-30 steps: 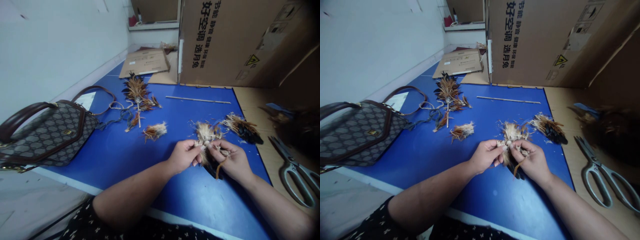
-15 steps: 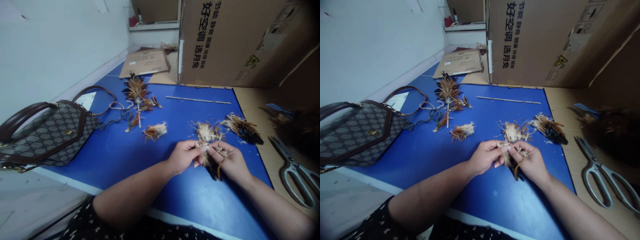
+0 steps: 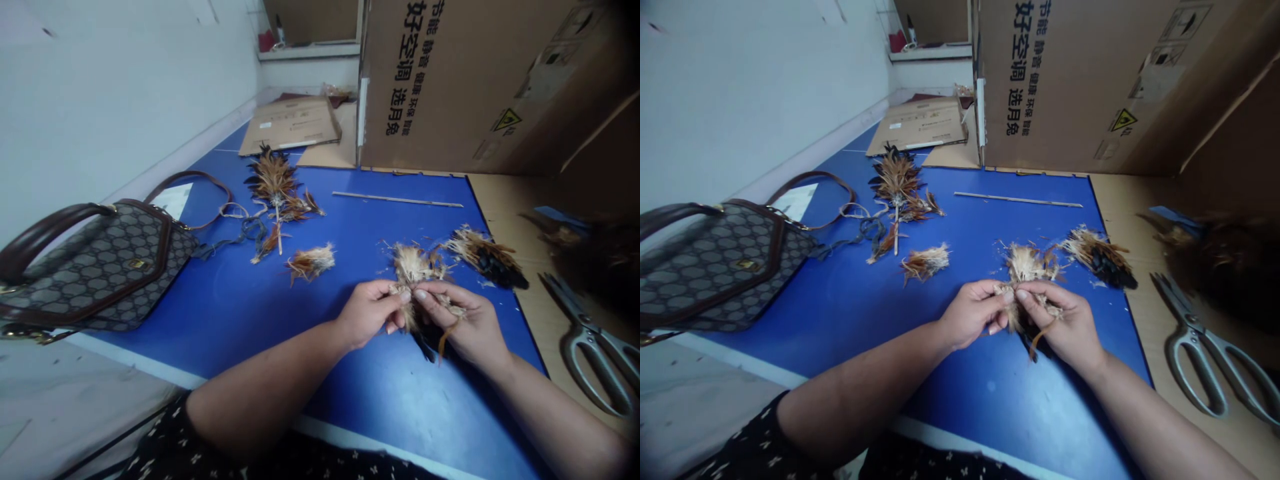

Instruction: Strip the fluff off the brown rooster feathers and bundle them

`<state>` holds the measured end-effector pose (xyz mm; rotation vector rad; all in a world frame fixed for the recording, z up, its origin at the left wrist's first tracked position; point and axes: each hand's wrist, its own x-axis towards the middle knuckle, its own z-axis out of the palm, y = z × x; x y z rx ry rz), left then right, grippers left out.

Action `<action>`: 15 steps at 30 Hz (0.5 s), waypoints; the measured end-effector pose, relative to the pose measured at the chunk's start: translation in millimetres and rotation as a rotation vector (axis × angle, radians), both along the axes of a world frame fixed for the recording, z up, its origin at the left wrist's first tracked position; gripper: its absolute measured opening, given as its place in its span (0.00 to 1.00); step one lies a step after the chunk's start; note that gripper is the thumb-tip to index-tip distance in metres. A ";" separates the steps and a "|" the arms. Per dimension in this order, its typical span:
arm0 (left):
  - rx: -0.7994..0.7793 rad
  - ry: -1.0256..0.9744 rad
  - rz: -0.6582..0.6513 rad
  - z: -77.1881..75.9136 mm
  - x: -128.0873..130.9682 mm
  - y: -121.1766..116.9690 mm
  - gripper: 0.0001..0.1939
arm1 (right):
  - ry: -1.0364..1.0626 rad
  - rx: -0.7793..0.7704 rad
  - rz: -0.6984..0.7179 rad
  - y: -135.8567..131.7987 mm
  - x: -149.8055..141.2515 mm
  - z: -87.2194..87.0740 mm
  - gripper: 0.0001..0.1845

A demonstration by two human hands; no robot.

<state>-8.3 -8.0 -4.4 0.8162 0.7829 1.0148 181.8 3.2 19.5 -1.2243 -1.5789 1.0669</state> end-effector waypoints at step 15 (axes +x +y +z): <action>0.047 0.122 0.051 -3.0 0.8 -0.9 0.18 | -0.089 -0.023 0.048 -0.4 0.4 1.9 0.18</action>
